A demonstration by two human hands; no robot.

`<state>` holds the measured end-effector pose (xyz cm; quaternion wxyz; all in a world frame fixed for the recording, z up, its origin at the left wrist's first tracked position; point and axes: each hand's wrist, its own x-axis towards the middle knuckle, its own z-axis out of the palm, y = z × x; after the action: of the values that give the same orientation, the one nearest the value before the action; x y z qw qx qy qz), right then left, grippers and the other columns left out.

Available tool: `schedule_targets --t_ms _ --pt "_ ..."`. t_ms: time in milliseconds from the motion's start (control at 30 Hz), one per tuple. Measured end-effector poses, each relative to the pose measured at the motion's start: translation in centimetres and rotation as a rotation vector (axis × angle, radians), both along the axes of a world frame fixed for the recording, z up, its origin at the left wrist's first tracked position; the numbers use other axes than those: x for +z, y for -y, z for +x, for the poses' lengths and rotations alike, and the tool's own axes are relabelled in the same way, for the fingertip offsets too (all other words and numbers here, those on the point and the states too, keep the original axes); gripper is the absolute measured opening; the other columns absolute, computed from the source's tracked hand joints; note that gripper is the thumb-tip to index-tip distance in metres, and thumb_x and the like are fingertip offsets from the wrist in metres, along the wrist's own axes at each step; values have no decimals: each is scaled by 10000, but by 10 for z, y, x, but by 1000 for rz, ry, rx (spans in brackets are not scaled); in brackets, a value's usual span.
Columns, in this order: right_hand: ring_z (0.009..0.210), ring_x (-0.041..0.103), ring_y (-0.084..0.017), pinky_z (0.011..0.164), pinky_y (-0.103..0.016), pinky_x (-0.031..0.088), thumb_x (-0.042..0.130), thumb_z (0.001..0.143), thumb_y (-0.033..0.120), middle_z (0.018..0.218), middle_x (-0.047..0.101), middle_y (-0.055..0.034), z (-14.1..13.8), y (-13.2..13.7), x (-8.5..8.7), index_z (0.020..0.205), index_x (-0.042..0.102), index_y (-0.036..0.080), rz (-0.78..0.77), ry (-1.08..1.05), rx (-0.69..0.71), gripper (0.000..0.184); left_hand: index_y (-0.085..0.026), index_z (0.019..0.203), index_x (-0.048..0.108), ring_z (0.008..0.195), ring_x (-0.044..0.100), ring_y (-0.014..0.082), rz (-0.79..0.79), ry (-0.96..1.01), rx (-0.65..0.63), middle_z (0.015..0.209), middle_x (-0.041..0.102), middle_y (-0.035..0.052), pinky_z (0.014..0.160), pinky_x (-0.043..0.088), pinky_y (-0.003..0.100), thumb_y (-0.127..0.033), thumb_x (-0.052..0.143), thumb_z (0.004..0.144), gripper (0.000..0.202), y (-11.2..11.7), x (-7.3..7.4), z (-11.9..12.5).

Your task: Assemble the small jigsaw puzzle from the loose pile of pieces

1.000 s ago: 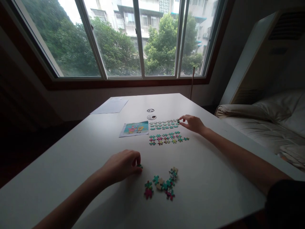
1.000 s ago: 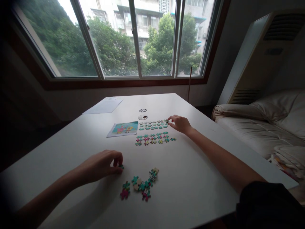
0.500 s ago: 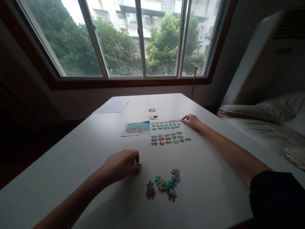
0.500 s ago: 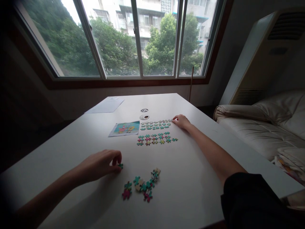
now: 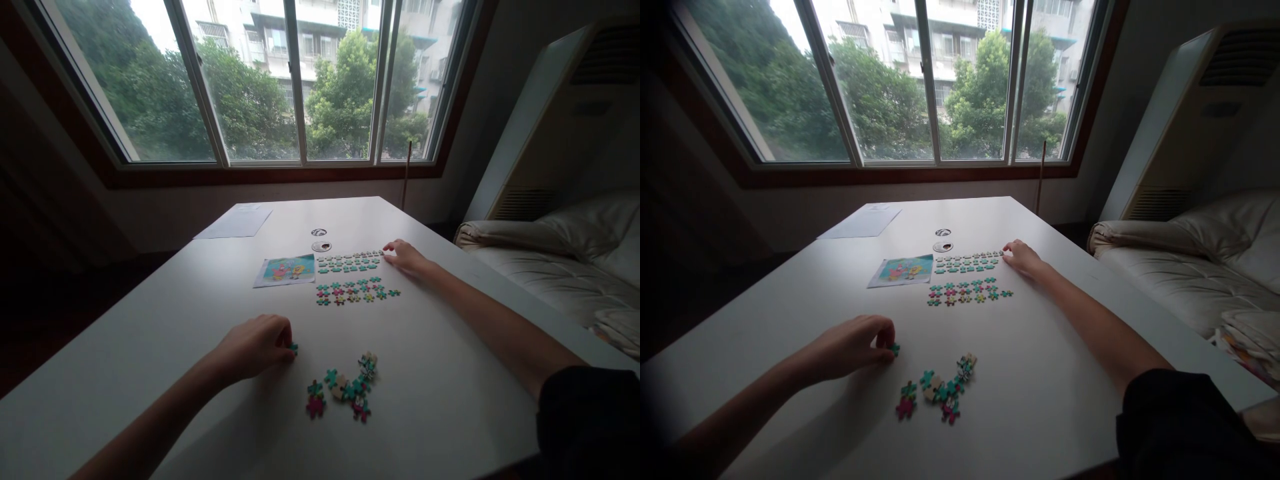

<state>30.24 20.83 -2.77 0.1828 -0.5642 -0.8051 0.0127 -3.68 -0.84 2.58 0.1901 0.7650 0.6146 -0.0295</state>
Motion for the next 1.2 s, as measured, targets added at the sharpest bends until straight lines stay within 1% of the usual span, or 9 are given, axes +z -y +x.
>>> schedule_targets --t_ms 167,267,400,500,567,767,933,1100,1200 --pt "708 540 -118 714 -252 420 529 776 287 990 554 -71 -23 41 12 998 595 178 56 -30 129 256 -204 788 601 792 525 216 -5 62 -19 859 592 38 651 388 292 -342 533 647 209 -3 -2 3" --pt "640 522 -99 668 -250 424 519 784 274 971 553 -68 -40 81 16 983 589 172 94 -66 334 235 -197 794 590 791 522 207 10 108 -46 860 587 35 662 391 286 -327 531 652 201 -3 -7 7" --pt "652 527 -93 643 -235 424 507 795 237 971 562 -54 -56 140 18 984 583 190 54 -87 533 208 -219 871 577 794 521 194 18 161 -78 870 579 18 665 392 280 -311 536 662 232 1 -12 15" --pt "628 521 -83 608 -217 423 512 798 234 953 574 -48 -61 174 21 969 587 194 33 -120 618 191 -224 873 581 795 518 189 33 171 -92 882 570 16 680 392 284 -297 526 670 222 5 -9 20" --pt "599 513 -73 600 -211 423 517 796 229 928 581 -47 -62 188 23 961 590 189 15 -145 658 185 -216 856 583 812 512 192 33 176 -95 895 563 23 694 393 287 -302 520 675 210 8 -4 23" --pt "573 506 -64 600 -208 431 529 782 205 929 581 -43 -63 203 28 936 593 188 -11 -216 661 167 -183 830 552 803 497 183 -1 239 -103 884 549 27 688 400 274 -279 530 658 199 15 6 24" --pt "595 511 -70 597 -207 433 532 779 195 905 589 -38 -65 206 28 943 594 195 -5 -273 667 175 -168 769 495 690 491 153 16 304 -113 768 541 11 587 386 250 -257 506 671 132 14 4 31" --pt "596 502 -74 579 -212 424 532 795 268 898 599 -35 -68 211 27 986 589 211 35 -273 674 207 -172 854 389 636 490 114 -97 739 34 721 541 -12 554 376 223 -278 581 666 289 13 -10 49" --pt "589 501 -78 571 -219 417 548 787 335 894 604 -34 -69 214 27 1035 576 230 59 -260 682 271 -173 849 373 611 495 99 -176 935 63 669 543 -34 550 358 213 -264 631 652 338 16 -16 61"
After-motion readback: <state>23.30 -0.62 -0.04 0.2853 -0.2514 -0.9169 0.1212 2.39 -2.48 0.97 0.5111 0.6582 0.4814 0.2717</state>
